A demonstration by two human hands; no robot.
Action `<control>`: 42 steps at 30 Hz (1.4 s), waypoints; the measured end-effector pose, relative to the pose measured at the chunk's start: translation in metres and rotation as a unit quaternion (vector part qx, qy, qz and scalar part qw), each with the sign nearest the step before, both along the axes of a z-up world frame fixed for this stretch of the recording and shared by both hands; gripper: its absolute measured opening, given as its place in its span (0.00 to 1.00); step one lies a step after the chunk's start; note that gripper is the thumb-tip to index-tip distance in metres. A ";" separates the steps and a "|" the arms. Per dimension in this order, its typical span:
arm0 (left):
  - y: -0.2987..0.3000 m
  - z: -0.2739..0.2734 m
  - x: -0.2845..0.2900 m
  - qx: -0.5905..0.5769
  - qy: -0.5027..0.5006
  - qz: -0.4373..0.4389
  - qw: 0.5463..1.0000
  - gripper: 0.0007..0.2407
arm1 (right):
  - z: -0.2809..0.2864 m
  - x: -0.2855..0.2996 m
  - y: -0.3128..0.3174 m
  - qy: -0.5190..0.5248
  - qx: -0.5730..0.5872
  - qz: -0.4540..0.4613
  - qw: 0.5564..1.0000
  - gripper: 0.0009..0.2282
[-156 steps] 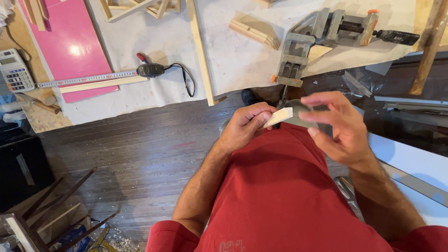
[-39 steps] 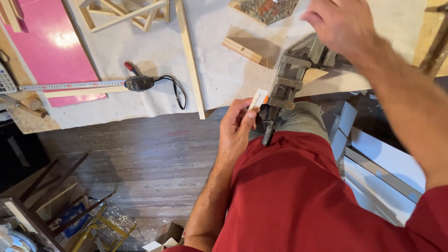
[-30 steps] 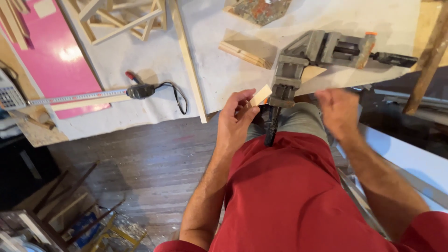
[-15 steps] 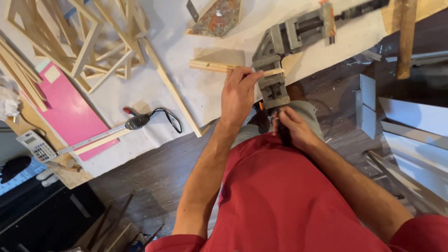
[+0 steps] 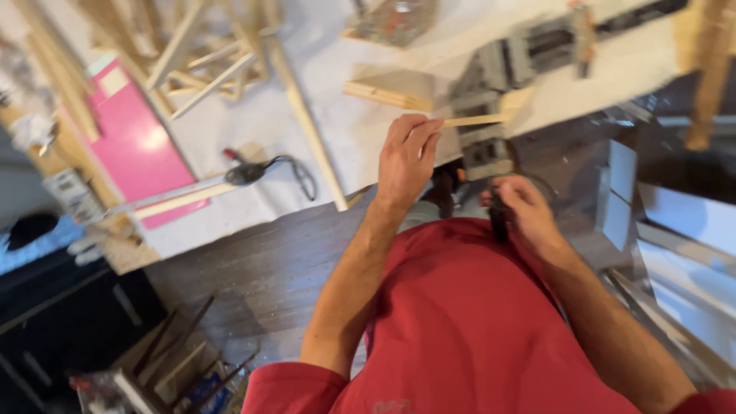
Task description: Assembling a complex wooden structure by fitting pieces into a corner jig and securing them with a clamp and hammer.
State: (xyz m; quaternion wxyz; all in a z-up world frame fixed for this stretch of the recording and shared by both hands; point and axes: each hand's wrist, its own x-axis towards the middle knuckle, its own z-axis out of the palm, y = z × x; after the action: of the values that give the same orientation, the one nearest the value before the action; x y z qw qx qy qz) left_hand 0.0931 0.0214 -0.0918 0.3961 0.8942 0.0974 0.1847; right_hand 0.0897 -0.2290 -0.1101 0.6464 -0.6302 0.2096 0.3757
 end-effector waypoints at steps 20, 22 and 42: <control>0.246 -0.001 -0.269 0.126 0.265 0.440 0.849 0.20 | -0.073 0.044 -0.085 -0.135 -0.114 0.141 0.974 0.13; 0.270 -0.014 -0.272 0.327 0.236 0.324 0.856 0.15 | -0.047 0.040 -0.071 -0.167 -0.137 0.182 0.959 0.13; 0.275 0.064 -0.296 0.461 0.222 0.200 0.836 0.11 | -0.021 0.055 -0.099 -0.063 -0.195 -0.014 0.979 0.24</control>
State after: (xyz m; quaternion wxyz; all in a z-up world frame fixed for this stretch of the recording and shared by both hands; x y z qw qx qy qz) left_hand -0.2024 0.2961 -0.0273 -0.1401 0.9514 0.2625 0.0798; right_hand 0.1445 -0.3284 -0.1312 0.5284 -0.7633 0.2462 0.2783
